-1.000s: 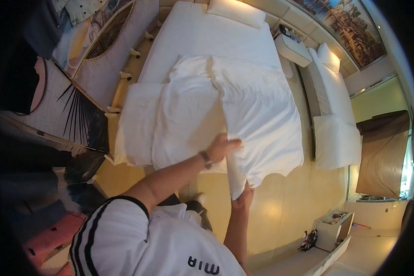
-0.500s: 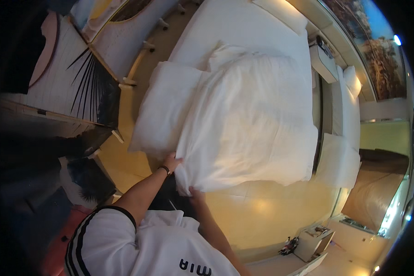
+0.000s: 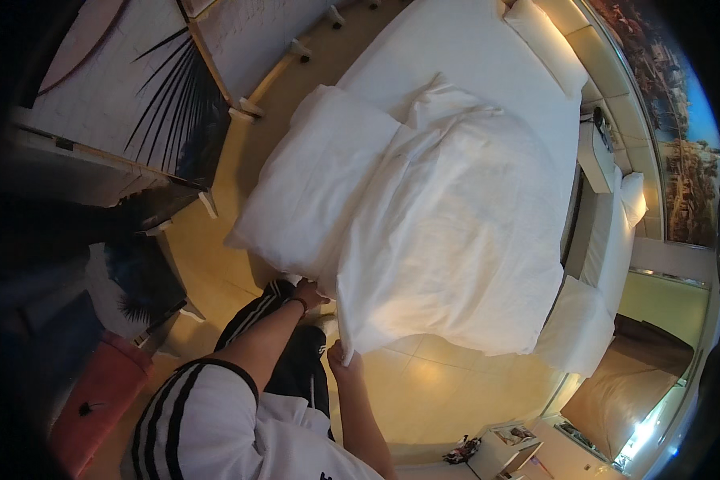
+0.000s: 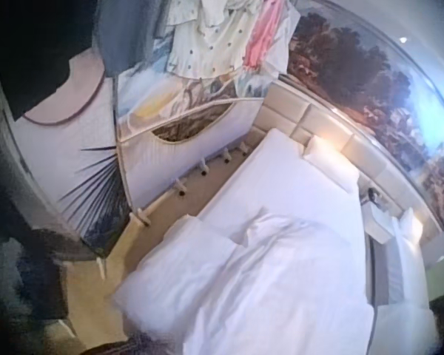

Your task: The person spreads a white duvet over a bed, repeatedly lifting and smoothing the fabric to cover the mattress. They adjust the duvet at the corners and along the sides, ensuring it lies flat. The person works around the bed, handling the duvet with both hands.

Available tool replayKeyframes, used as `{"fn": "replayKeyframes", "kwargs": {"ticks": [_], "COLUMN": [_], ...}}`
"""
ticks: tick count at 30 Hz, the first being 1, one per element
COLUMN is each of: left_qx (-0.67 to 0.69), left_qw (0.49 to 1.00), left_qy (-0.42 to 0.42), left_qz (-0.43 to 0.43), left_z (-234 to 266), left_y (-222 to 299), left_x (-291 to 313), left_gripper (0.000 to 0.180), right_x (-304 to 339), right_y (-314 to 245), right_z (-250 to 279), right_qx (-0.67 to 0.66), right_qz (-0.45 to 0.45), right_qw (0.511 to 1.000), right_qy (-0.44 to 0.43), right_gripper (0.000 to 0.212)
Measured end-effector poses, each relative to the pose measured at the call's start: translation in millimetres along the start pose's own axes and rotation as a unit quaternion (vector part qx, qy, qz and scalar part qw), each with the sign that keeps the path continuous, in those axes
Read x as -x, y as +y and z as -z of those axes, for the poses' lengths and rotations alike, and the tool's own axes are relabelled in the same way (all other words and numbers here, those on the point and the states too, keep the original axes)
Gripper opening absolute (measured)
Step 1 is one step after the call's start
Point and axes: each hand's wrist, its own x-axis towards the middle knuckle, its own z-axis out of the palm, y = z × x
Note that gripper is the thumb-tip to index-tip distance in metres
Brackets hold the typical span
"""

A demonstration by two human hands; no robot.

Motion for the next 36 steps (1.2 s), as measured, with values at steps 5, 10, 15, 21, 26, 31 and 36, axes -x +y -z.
{"fn": "replayKeyframes", "kwargs": {"ticks": [5, 10, 15, 21, 26, 31, 36], "left_qx": [0.212, 0.463, 0.479, 0.354, 0.589, 0.572, 0.500], "left_qw": [0.977, 0.877, 0.866, 0.918, 0.777, 0.813, 0.858], "left_qy": [-0.014, -0.127, -0.146, -0.176, -0.220, -0.106, -0.051], "left_qz": [-0.028, -0.014, 0.006, -0.027, 0.006, -0.024, -0.109], "left_z": [-22.1, -2.0, 40.5, 18.6, 51.9, 50.2, 64.8], "left_y": [-0.4, 20.1, 52.2, 7.6, 52.2, 58.5, 79.4], "left_x": [9.2, 53.8, 96.1, 102.6, 135.4, 145.1, 145.1], "left_gripper": [0.053, 0.052, 0.054, 0.056, 0.042, 0.037, 0.029], "right_x": [50.4, 100.5, 113.5, 102.3, 104.2, 89.2, 86.5], "right_y": [7.7, 20.1, 16.5, 22.3, 26.9, 22.5, 18.0], "right_z": [-26.9, -57.4, -60.0, -66.1, -60.2, -41.4, -38.3], "right_qx": [0.117, 0.624, 0.533, 0.486, 0.426, 0.443, 0.391], "right_qz": [0.033, 0.274, 0.250, 0.279, 0.269, 0.246, 0.192], "right_qw": [0.993, 0.730, 0.808, 0.827, 0.863, 0.862, 0.893], "right_qy": [-0.012, 0.055, 0.026, -0.036, -0.041, 0.041, 0.118], "right_gripper": [0.019, 0.027, 0.039, 0.045, 0.035, 0.039, 0.040]}}
